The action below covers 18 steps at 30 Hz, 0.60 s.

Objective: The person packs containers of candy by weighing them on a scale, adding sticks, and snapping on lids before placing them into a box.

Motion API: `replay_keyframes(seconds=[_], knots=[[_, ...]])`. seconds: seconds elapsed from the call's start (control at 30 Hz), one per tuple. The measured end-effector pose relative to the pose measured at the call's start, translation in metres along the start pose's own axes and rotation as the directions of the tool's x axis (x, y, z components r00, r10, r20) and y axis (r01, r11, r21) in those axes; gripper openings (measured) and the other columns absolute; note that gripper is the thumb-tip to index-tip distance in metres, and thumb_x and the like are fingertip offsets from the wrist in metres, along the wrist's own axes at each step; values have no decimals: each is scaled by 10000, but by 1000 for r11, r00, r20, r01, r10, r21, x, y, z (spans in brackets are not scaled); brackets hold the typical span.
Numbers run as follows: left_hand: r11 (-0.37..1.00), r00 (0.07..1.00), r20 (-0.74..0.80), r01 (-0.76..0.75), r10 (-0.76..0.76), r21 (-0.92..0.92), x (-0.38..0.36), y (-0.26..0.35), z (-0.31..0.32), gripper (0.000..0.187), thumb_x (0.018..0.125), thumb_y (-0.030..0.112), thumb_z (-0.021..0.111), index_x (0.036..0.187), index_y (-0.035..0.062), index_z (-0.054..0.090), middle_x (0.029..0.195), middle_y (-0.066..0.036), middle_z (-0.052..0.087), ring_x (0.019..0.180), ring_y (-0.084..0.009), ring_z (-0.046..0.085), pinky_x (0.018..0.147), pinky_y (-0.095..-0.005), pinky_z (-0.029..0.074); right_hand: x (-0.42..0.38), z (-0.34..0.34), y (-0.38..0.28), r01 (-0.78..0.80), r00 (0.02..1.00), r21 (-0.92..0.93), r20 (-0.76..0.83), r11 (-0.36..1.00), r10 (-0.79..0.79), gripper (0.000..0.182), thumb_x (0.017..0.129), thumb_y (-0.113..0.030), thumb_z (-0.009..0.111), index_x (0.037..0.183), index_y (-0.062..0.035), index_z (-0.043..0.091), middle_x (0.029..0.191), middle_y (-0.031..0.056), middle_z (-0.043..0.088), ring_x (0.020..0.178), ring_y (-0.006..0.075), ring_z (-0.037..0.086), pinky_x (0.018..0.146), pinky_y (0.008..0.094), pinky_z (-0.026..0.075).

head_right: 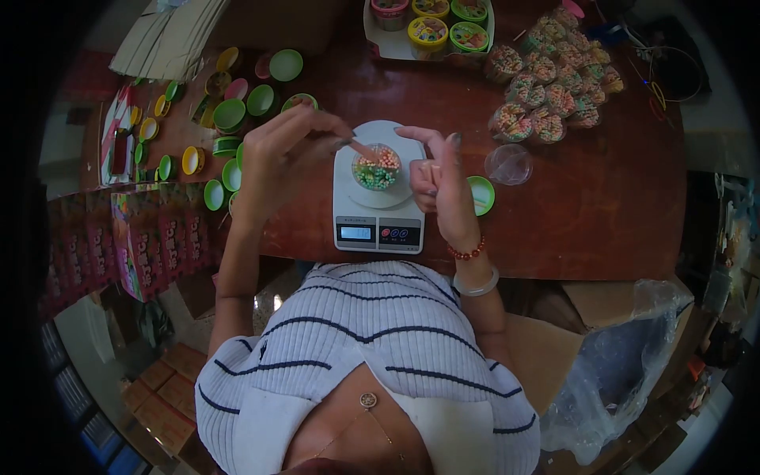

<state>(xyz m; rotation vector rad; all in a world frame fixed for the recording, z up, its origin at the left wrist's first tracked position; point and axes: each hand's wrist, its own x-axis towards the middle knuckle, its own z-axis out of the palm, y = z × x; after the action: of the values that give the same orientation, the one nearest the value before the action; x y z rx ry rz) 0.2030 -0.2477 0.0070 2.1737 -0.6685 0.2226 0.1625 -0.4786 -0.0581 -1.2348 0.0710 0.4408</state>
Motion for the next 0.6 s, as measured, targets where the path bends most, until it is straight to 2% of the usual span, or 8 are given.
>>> replay_keyframes(seconds=[0.07, 0.13, 0.27, 0.33, 0.47, 0.53, 0.6], knots=[[999, 999, 40, -18, 17, 37, -12, -3, -1, 147, 867, 58, 787, 998, 27, 730, 910, -90, 726, 812, -249, 734, 699, -338, 591, -4, -14, 5, 32, 998, 143, -53, 989, -25, 800, 1098, -655, 187, 1404, 13, 504, 592, -93, 282, 471, 10, 197, 429, 200, 164], [995, 989, 139, -59, 47, 81, -23, -9, 5, 151, 875, 64, 777, 1015, 32, 728, 929, -91, 715, 824, -257, 727, 704, -361, 595, -5, -21, 7, 61, 995, 169, -87, 984, -47, 777, 1110, -626, 198, 1392, 26, 512, 588, -92, 277, 468, 10, 198, 429, 199, 165], [987, 981, 169, -113, 93, 111, -32, -21, 18, 168, 876, 73, 765, 1038, 43, 726, 959, -85, 708, 846, -259, 721, 723, -376, 596, -6, -28, 8, 106, 991, 228, -105, 968, -84, 736, 1129, -579, 210, 1370, 39, 531, 585, -87, 273, 466, 10, 197, 430, 200, 172], [972, 971, 182, -185, 157, 146, -32, -25, 18, 205, 866, 83, 757, 1065, 53, 723, 995, -77, 708, 899, -255, 718, 756, -372, 598, -7, -29, 9, 119, 989, 218, -115, 969, -95, 725, 1130, -574, 219, 1344, 35, 549, 595, -89, 278, 469, 9, 205, 433, 202, 175], [970, 960, 204, -218, 193, 105, -30, -28, 14, 228, 850, 75, 752, 1074, 57, 719, 1008, -68, 706, 919, -250, 715, 774, -370, 601, -9, -31, 10, 129, 987, 198, -124, 972, -106, 719, 1132, -566, 224, 1302, 35, 582, 603, -88, 287, 472, 7, 211, 435, 201, 182], [944, 934, 257, -292, 246, 154, -30, -30, 12, 222, 852, 69, 740, 1074, 60, 718, 1016, -61, 704, 918, -240, 711, 781, -366, 605, -9, -31, 11, 131, 986, 193, -124, 972, -108, 725, 1131, -567, 221, 1294, 36, 589, 602, -88, 292, 472, 7, 213, 435, 199, 185], [944, 936, 250, -292, 249, 152, -28, -30, 8, 227, 851, 64, 734, 1077, 58, 719, 1015, -57, 704, 915, -236, 710, 780, -363, 607, -9, -32, 13, 134, 986, 189, -126, 973, -111, 731, 1131, -569, 217, 1287, 37, 595, 601, -89, 296, 472, 6, 215, 436, 197, 187]])
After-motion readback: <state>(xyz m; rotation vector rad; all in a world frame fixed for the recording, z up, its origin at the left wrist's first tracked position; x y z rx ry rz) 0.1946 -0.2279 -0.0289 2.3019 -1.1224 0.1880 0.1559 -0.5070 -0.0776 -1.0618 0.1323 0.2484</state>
